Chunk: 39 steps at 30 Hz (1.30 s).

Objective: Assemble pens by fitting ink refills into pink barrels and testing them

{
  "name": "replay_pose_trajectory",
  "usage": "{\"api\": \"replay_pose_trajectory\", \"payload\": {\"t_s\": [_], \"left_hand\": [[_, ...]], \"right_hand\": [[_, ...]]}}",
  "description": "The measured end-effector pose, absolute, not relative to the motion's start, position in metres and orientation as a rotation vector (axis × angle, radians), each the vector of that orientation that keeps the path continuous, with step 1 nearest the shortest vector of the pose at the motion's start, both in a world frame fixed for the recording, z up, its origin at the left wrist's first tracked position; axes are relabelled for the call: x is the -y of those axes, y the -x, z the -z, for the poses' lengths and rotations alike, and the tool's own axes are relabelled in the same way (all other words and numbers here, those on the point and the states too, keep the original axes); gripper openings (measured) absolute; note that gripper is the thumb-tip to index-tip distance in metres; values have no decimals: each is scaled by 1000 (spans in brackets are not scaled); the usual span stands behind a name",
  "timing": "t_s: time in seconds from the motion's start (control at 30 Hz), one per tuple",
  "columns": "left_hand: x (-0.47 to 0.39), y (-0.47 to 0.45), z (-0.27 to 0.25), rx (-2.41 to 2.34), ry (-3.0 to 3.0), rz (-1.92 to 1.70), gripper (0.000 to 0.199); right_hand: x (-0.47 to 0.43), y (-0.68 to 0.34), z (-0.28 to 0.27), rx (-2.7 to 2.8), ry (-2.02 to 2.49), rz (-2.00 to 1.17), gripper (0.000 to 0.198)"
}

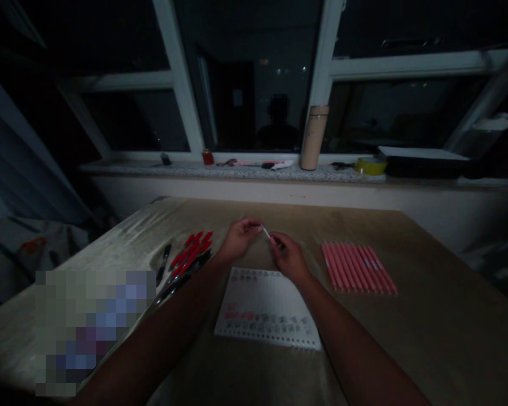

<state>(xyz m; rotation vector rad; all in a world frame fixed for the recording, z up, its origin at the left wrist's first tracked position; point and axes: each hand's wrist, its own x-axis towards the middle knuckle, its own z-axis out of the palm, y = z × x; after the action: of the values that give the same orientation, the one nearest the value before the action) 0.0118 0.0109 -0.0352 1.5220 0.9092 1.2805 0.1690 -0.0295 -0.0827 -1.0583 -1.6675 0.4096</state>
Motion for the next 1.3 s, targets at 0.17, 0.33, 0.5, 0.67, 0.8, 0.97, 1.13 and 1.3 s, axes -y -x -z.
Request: {"api": "replay_pose_trajectory", "payload": {"t_s": [0.17, 0.33, 0.5, 0.67, 0.8, 0.97, 1.13, 1.3], "left_hand": [[-13, -9, 37, -946, -1677, -1216, 16], [-18, 11, 34, -1151, -1980, -974, 19], [-17, 29, 40, -1673, -2292, -576, 15], [-18, 29, 56, -1863, -2305, -441, 25], [-21, 27, 49, -1743, -2211, -528, 27], [-22, 20, 22, -1114, -1742, -930, 19], [-16, 11, 8, -790, -1348, -1275, 24], [-10, 6, 5, -736, -1364, -1309, 23]], "right_hand": [[31, -169, 81, 1662, 1051, -408, 28], [33, -168, 78, 1669, 1059, -405, 26], [31, -168, 80, 1662, 1073, -405, 27], [29, -169, 84, 1657, 1062, -411, 28], [29, -169, 85, 1653, 1068, -415, 28], [30, -169, 83, 1657, 1066, -428, 26], [30, -170, 83, 1672, 1062, -418, 28], [29, -169, 84, 1661, 1065, -414, 28]]}}
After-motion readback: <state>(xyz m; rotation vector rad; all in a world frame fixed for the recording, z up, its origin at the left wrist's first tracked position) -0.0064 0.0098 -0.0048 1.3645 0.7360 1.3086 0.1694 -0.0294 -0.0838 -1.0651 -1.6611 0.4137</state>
